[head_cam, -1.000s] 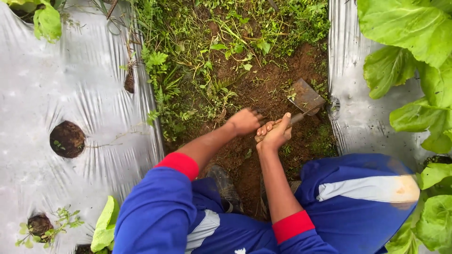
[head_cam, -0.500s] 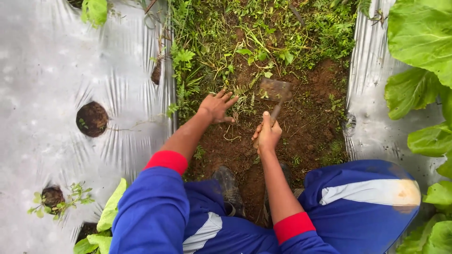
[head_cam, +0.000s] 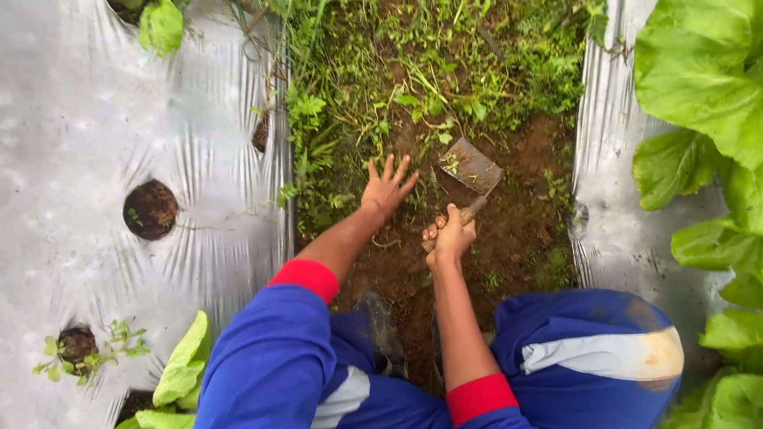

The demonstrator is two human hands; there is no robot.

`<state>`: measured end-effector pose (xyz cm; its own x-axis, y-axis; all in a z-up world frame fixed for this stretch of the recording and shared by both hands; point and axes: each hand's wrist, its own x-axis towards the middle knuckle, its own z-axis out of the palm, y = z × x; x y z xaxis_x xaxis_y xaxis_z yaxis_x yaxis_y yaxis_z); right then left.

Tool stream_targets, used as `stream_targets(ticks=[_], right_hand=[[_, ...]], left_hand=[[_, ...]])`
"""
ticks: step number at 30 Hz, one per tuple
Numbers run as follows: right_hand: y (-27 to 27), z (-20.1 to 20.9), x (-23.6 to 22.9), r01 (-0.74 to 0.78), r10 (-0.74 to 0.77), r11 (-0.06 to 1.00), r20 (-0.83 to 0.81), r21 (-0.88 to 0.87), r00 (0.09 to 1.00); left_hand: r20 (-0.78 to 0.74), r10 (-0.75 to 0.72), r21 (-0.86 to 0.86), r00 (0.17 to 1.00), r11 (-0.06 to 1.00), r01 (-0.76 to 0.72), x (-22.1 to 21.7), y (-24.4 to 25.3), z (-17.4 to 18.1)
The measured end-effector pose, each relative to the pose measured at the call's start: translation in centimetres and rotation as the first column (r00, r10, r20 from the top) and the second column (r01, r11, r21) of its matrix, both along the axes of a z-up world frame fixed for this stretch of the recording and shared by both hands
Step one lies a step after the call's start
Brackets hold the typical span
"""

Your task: Weeding a garden bed by loosening soil with a hand hoe and pulling weeds by hand.

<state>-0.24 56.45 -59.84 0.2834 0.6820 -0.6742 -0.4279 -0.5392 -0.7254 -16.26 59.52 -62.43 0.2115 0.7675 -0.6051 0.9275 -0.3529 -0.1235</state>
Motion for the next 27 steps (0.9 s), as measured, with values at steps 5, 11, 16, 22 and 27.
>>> stream_targets(ticks=[5, 11, 16, 22, 27], right_hand=[[5.1, 4.1, -2.7, -0.151, 0.148, 0.982, 0.035, 0.113, 0.988], [14.7, 3.3, -6.4, -0.047, 0.019, 0.957, 0.1, 0.286, 0.995], [17.2, -4.8, -6.1, 0.084, -0.11, 0.965, 0.096, 0.247, 0.989], [10.7, -4.9, -5.8, 0.001, -0.027, 0.981, 0.129, 0.195, 0.991], [7.8, -6.2, -3.3, 0.196, -0.243, 0.947, 0.167, 0.254, 0.956]], left_hand=[[0.041, 0.036, 0.045, 0.999, 0.998, -0.037, -0.7, -2.2, -3.3], [0.157, 0.167, 0.133, 0.973, 0.973, -0.189, -2.1, -2.8, -5.4], [0.209, 0.327, 0.155, 0.922, 0.92, -0.361, -3.3, -2.5, 2.0], [0.24, 0.106, 0.179, 0.965, 0.972, -0.151, -4.0, -1.3, 6.0], [0.627, 0.244, 0.314, 0.74, 0.79, -0.526, -3.2, 4.6, -0.4]])
